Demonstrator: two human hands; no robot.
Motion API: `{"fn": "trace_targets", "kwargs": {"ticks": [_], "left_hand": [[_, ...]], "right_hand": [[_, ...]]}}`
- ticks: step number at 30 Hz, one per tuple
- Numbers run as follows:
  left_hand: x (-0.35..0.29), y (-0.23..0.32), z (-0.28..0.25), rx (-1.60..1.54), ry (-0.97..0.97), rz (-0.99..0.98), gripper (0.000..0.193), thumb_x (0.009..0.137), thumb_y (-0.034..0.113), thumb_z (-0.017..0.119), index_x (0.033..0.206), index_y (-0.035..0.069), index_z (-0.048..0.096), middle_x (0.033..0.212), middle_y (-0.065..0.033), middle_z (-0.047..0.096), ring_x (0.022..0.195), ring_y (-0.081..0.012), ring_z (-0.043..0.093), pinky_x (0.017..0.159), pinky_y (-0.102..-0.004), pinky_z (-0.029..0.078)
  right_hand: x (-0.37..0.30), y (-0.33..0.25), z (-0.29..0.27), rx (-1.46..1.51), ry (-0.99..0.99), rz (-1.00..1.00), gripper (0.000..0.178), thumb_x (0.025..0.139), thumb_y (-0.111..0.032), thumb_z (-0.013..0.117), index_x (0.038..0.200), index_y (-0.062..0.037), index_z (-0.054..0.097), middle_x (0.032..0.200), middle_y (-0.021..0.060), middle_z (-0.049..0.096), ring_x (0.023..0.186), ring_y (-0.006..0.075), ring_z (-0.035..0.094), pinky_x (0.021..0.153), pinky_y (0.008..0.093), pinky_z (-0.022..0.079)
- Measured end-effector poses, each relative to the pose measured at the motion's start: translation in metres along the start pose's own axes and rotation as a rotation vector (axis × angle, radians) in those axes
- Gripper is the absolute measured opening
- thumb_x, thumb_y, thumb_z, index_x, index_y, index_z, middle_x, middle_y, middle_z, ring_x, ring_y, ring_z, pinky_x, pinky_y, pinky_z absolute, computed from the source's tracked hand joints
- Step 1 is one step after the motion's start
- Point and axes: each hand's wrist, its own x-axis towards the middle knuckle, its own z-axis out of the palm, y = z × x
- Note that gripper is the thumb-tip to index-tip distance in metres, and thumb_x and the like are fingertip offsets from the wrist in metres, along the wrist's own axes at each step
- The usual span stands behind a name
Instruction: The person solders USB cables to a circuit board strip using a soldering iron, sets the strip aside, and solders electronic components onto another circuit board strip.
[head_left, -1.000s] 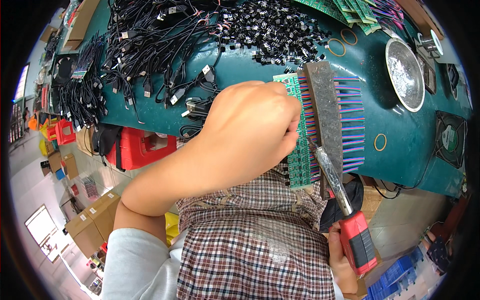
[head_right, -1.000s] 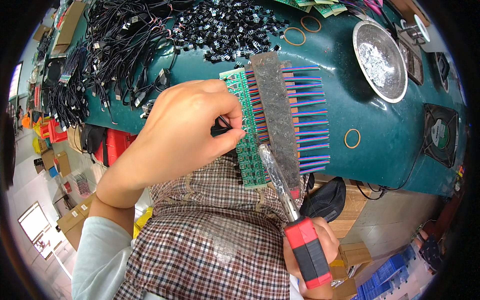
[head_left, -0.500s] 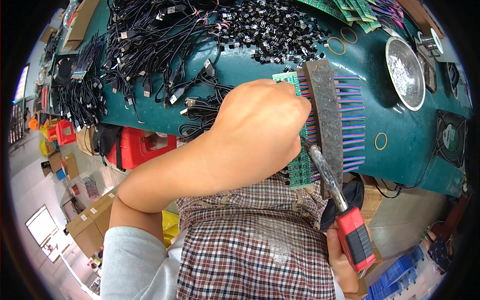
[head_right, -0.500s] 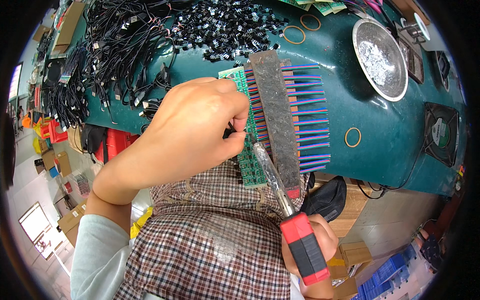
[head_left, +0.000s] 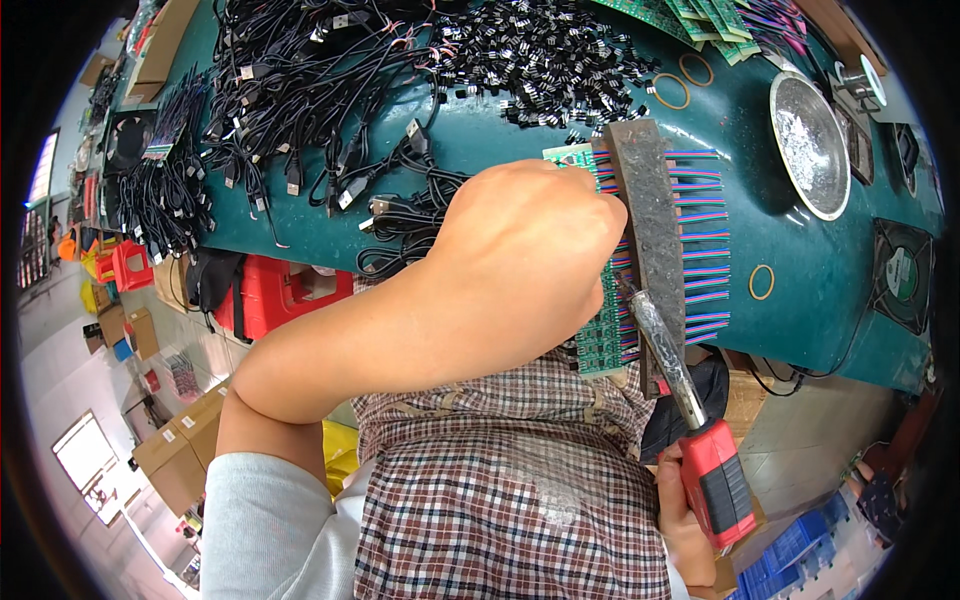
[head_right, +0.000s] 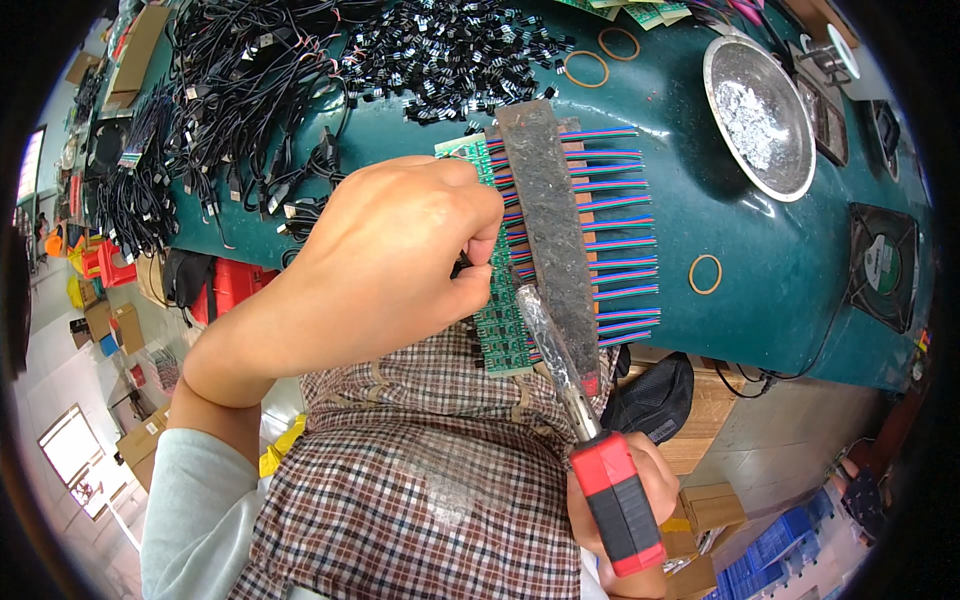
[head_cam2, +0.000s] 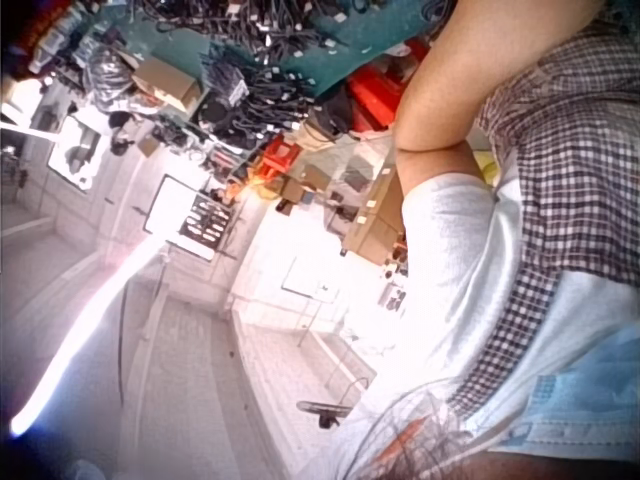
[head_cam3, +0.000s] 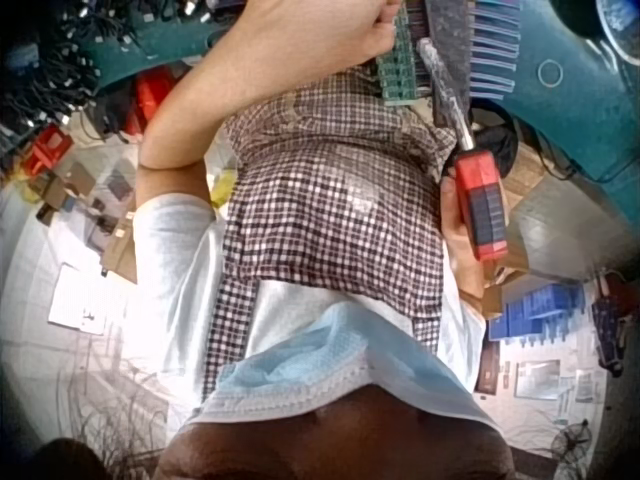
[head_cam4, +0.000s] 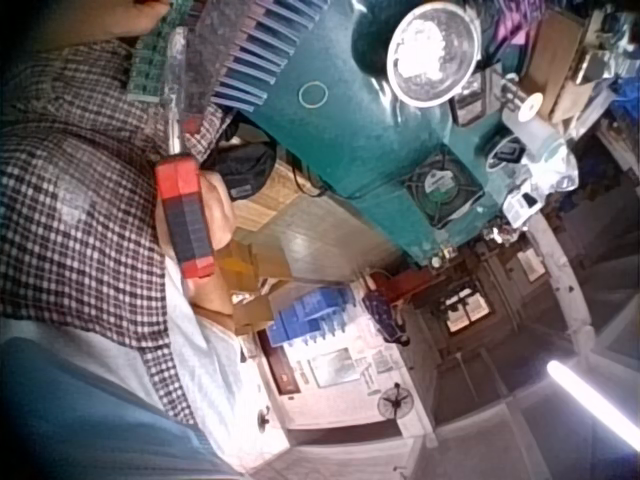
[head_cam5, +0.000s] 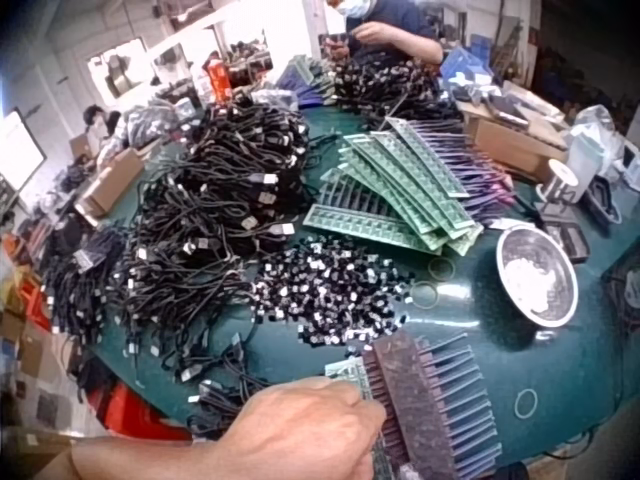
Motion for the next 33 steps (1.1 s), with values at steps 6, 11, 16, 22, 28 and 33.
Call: {"fn": "trace_targets", "kwargs": {"ticks": [6,11,16,22,28,33], "left_hand": [[-0.002,0.001,-0.001,0.008,0.027,-0.004,0.011,0.067,0.003,0.071,0.077,0.0,0.07,0.078,-0.0183,0.069,0.078,-0.0371,0.07,0.072,-0.0485,0.057],[-0.013,0.007,-0.001,0.125,0.089,-0.004,0.015,0.075,0.01,0.079,0.076,0.007,0.065,0.079,-0.0098,0.064,0.077,-0.0325,0.065,0.068,-0.044,0.052],[-0.031,0.022,-0.015,0.016,-0.027,-0.218,0.018,0.088,0.024,0.081,0.09,0.008,0.073,0.08,-0.0075,0.065,0.073,-0.0254,0.066,0.067,-0.0383,0.054],[-0.019,-0.063,-0.029,0.46,0.437,-0.444,0.025,0.088,0.03,0.082,0.089,0.007,0.073,0.081,-0.006,0.063,0.073,-0.0248,0.064,0.067,-0.0383,0.051],[-0.022,-0.072,-0.03,0.261,0.405,-0.525,0.018,0.084,0.021,0.082,0.091,0.006,0.074,0.091,-0.011,0.067,0.085,-0.0288,0.069,0.077,-0.0406,0.056],[-0.034,-0.072,-0.035,-0.114,0.761,-0.391,0.012,0.089,0.006,0.078,0.091,-0.001,0.069,0.106,-0.0084,0.071,0.091,-0.0182,0.072,0.083,-0.03,0.06]], "right_hand": [[-0.027,0.009,-0.001,0.026,0.019,0.189,0.02,0.068,0.002,0.077,0.084,0.0019,0.066,0.075,0.0122,0.061,0.061,0.0272,0.06,0.055,0.0335,0.047],[-0.032,0.014,-0.002,0.051,0.034,0.193,0.02,0.069,-0.001,0.077,0.086,-0.0001,0.067,0.077,0.0121,0.061,0.063,0.029,0.059,0.057,0.0354,0.047],[-0.036,0.019,-0.003,0.031,0.077,0.212,0.019,0.073,-0.006,0.076,0.087,-0.0018,0.064,0.077,0.0123,0.06,0.062,0.0302,0.057,0.056,0.0368,0.046],[-0.034,0.018,-0.002,0.06,0.067,0.173,0.019,0.074,-0.007,0.076,0.088,-0.0015,0.064,0.076,0.0121,0.059,0.061,0.031,0.057,0.056,0.0374,0.046],[-0.034,0.016,-0.001,0.044,0.117,0.182,0.018,0.077,-0.01,0.076,0.087,-0.0011,0.065,0.078,0.0138,0.061,0.063,0.0328,0.059,0.058,0.0386,0.049],[-0.027,0.004,-0.005,-0.124,0.112,0.123,0.019,0.08,-0.012,0.079,0.092,-0.0015,0.069,0.085,0.0156,0.064,0.07,0.0354,0.063,0.066,0.041,0.053]]}}
